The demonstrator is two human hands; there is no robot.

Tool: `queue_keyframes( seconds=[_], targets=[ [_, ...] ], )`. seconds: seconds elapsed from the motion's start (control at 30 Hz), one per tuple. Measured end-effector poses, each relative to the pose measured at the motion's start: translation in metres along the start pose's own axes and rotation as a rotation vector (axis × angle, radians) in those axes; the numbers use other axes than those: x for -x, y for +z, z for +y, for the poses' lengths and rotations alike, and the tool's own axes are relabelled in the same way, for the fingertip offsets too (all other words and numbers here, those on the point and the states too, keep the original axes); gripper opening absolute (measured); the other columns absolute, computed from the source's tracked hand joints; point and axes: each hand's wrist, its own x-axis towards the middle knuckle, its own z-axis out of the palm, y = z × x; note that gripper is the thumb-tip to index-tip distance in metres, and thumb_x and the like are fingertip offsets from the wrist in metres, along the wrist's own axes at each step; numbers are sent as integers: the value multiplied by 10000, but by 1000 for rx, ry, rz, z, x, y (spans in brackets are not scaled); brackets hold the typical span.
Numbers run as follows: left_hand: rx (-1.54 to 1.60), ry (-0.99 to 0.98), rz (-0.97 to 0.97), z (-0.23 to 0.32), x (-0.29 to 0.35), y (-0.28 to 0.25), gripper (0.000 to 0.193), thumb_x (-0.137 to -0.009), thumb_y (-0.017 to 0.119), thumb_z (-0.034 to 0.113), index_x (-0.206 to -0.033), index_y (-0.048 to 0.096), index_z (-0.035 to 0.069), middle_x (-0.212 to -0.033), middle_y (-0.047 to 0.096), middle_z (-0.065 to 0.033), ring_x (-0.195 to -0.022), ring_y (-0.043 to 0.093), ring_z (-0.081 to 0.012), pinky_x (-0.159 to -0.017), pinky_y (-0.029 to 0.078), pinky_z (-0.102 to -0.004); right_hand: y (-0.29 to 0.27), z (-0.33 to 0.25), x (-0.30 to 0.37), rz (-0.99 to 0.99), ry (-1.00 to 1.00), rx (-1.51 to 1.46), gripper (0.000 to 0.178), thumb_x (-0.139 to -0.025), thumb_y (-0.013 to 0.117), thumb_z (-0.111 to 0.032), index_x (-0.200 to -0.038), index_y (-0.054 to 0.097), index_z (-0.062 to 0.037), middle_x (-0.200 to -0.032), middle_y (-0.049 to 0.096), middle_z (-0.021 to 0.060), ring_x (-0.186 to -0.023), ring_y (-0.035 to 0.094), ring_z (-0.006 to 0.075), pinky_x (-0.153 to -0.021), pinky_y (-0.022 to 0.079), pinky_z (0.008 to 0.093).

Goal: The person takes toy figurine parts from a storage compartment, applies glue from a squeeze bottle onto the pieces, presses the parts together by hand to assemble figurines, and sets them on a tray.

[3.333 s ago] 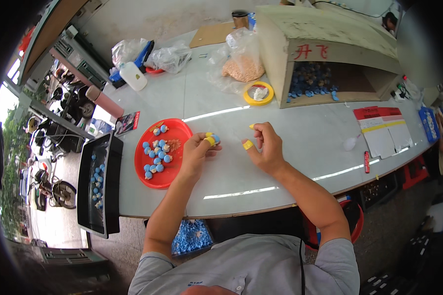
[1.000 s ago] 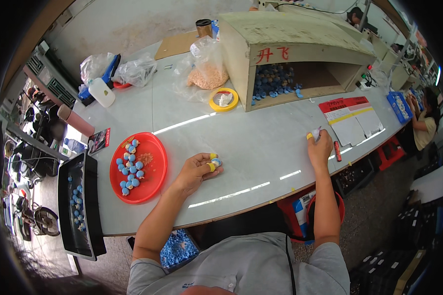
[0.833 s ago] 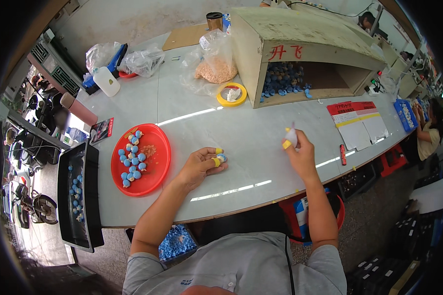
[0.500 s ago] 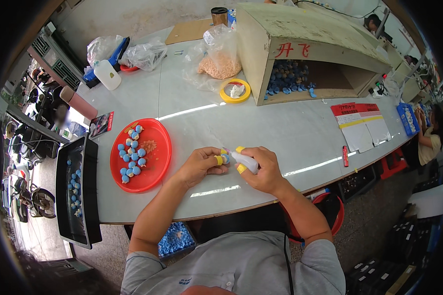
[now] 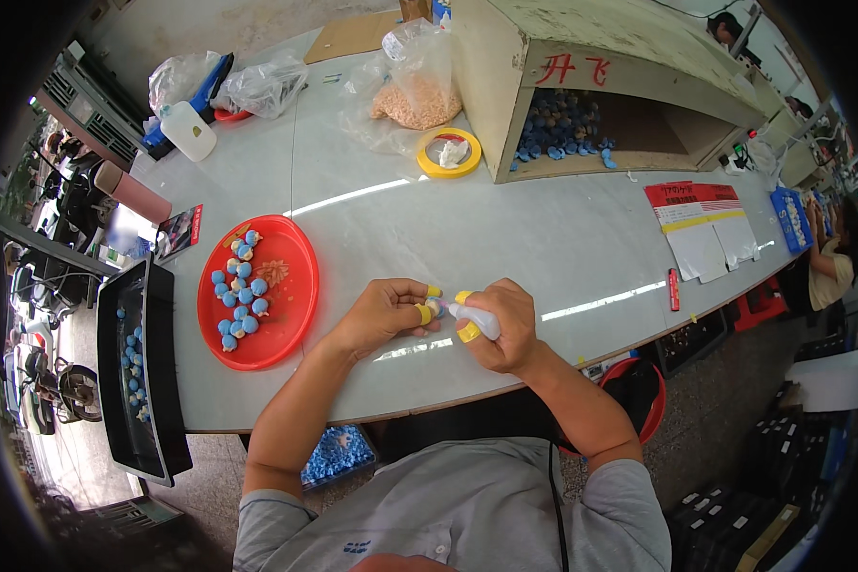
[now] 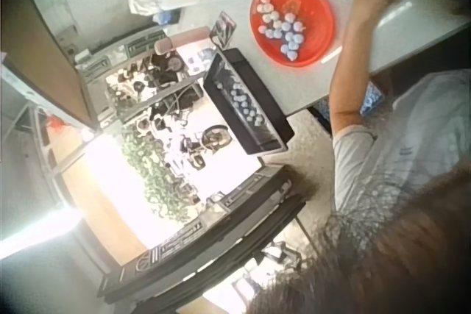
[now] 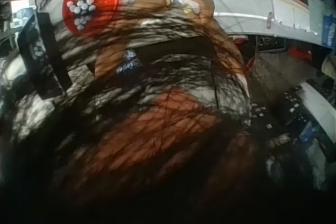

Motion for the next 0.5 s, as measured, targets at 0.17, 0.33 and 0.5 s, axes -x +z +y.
queue_keyframes(
  seconds=[0.17,0.33,0.5],
  targets=[
    [-39,5,-6,1,2,4,353,-876,649,40,-1172,553,-128,-938,664,-130,-822,668,-136,-707,547,-215,1,0,0,-13,-1,-6,159,-718,685,-76,-841,613,-6,-714,640,92,-513,533,223,-540,418,331],
    [-36,28,-8,-1,2,4,371,-860,662,35,-1167,549,-141,-929,662,-126,-808,659,-126,-698,534,-220,2,-1,-2,-29,2,4,146,-721,680,-75,-835,620,-7,-713,642,88,-527,555,220,-544,419,329],
    [-47,35,-18,-5,2,2,370,-854,659,33,-1164,553,-140,-907,668,-126,-776,643,-117,-682,514,-217,4,-1,-2,-45,15,13,138,-722,677,-74,-830,622,-9,-714,645,85,-527,558,222,-550,421,329]
  ],
)
